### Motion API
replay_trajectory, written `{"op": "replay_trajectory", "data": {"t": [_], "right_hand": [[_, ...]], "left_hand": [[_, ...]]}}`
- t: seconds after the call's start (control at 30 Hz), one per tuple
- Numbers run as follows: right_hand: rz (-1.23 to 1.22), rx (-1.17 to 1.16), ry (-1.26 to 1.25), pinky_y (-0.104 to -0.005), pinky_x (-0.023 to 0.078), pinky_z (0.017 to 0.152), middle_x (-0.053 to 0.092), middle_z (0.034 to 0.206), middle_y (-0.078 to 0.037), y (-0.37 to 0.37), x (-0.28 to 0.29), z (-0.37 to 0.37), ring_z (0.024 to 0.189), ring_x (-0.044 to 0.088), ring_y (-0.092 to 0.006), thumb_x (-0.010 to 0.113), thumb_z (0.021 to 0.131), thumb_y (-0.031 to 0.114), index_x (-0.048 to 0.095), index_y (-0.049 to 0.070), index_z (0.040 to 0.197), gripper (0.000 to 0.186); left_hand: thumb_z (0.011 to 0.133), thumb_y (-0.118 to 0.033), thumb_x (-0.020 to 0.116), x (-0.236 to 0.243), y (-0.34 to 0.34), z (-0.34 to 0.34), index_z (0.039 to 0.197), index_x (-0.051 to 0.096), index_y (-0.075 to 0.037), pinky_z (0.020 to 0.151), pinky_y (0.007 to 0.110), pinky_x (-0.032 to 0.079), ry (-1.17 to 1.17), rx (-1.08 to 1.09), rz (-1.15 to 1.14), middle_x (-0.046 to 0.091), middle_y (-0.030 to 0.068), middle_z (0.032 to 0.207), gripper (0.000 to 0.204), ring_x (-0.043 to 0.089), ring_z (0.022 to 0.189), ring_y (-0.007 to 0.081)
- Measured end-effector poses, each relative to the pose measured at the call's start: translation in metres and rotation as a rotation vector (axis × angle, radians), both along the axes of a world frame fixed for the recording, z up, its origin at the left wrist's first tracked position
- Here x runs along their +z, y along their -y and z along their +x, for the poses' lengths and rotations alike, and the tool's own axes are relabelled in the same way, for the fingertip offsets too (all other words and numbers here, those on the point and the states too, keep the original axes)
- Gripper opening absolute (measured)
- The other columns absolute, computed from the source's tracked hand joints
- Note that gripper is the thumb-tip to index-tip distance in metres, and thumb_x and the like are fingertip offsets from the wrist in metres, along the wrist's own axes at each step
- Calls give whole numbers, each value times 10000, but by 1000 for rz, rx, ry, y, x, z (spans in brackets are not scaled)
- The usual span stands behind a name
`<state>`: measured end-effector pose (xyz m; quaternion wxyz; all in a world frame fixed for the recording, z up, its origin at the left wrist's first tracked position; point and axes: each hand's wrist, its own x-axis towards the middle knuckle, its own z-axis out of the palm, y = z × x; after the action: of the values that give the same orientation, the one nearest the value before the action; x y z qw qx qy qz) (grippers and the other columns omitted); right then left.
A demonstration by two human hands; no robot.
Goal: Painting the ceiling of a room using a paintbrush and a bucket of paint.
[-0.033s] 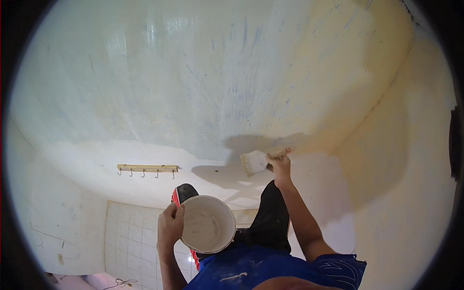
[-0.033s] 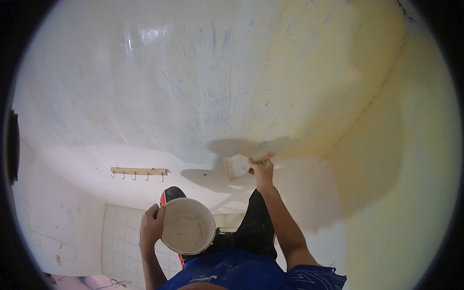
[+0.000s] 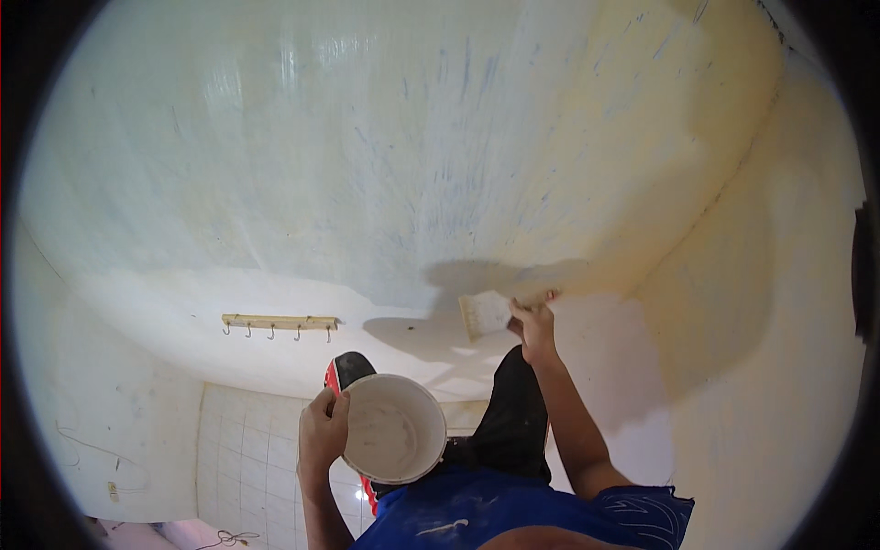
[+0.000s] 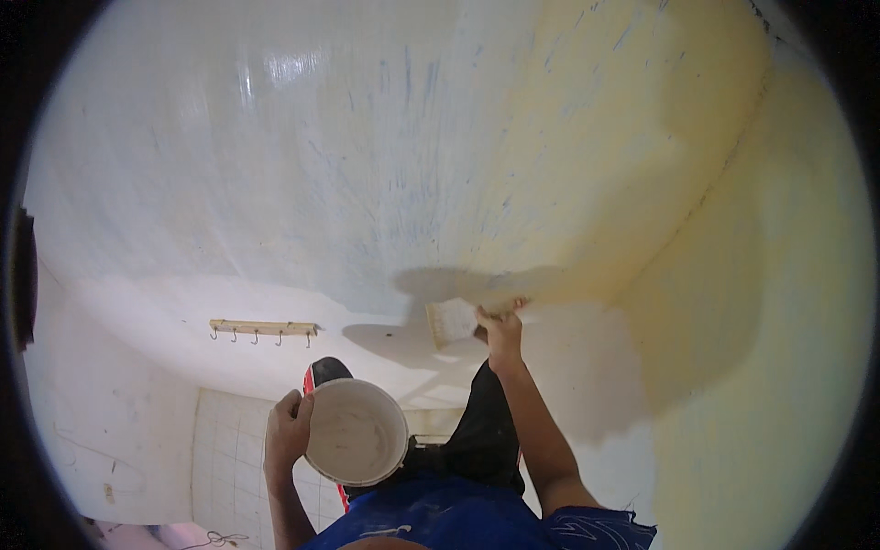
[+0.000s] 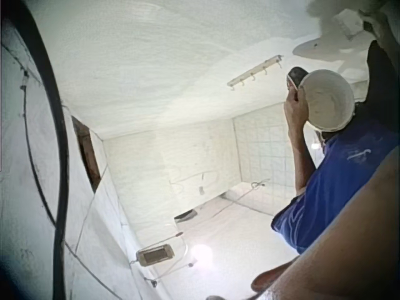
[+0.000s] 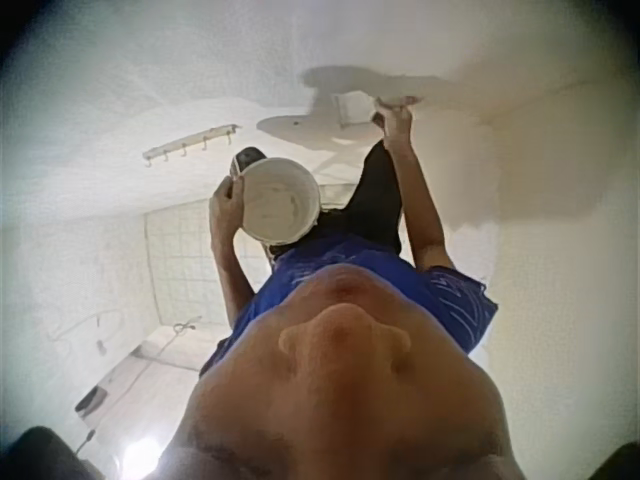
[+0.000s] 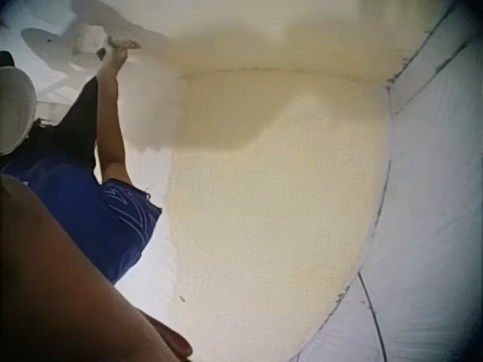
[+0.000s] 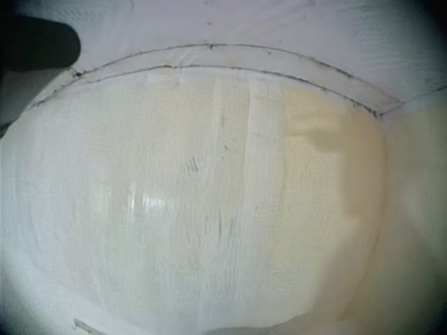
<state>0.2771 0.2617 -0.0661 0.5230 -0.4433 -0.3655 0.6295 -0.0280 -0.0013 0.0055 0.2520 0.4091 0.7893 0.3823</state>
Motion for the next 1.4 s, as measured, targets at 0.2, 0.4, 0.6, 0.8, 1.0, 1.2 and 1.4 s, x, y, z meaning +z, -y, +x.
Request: {"op": "replay_trajectory", "data": {"t": [0.2, 0.4, 0.6, 0.8, 1.0, 1.2, 1.4], "right_hand": [[-207, 87, -315, -464, 572, 1009, 694, 1135, -89, 54, -36, 48, 1113, 690, -256, 715, 968, 121, 660, 59, 1168, 216], [-309, 129, -378, -450, 577, 1006, 709, 1147, -139, 75, -51, 67, 1121, 690, -280, 735, 975, 166, 684, 9, 1131, 227], [-224, 252, -427, -460, 583, 1010, 713, 1162, -146, 70, -1, 48, 1121, 698, -279, 715, 983, 135, 684, -18, 1115, 204], [-61, 229, -400, -414, 616, 934, 699, 1084, -74, 73, 47, 33, 1048, 701, -220, 706, 960, 78, 659, 66, 1079, 128], [1026, -405, 299, -347, 577, 936, 697, 1092, -87, 22, 236, 54, 1034, 677, -177, 804, 830, -46, 722, 13, 1042, 234], [1805, -802, 777, -315, 563, 814, 723, 1027, -67, -12, 468, 24, 927, 690, -188, 802, 874, 44, 770, 43, 1072, 200], [2186, -833, 941, -360, 540, 672, 659, 838, -97, -38, 595, -7, 744, 630, -223, 724, 884, -20, 647, 7, 978, 124]], "left_hand": [[1018, -280, 623, -7, 3, -1, 755, 469, 28, 524, 420, 338, -4, -8, 13, 385, 155, 596, 434, 331, 560, 205], [1010, -284, 625, -11, 1, 2, 750, 502, 24, 539, 445, 370, -34, -47, 59, 470, 203, 603, 421, 412, 529, 267], [1020, -284, 620, -5, 4, 6, 766, 532, 42, 521, 420, 355, -56, -52, 85, 432, 155, 589, 422, 371, 553, 186], [1019, -287, 620, -5, 6, 7, 771, 539, 46, 526, 418, 366, -63, -38, 77, 458, 164, 593, 423, 391, 549, 192], [998, -313, 636, -12, 4, 10, 758, 527, 36, 553, 472, 403, -39, -36, 84, 533, 229, 619, 437, 491, 527, 358], [988, -320, 636, -13, 6, 11, 768, 555, 40, 564, 479, 416, -69, -3, 55, 547, 236, 629, 429, 530, 545, 383], [982, -312, 648, -13, 4, 16, 763, 563, 34, 562, 478, 419, -44, 31, 49, 558, 233, 631, 418, 541, 547, 374]]}}
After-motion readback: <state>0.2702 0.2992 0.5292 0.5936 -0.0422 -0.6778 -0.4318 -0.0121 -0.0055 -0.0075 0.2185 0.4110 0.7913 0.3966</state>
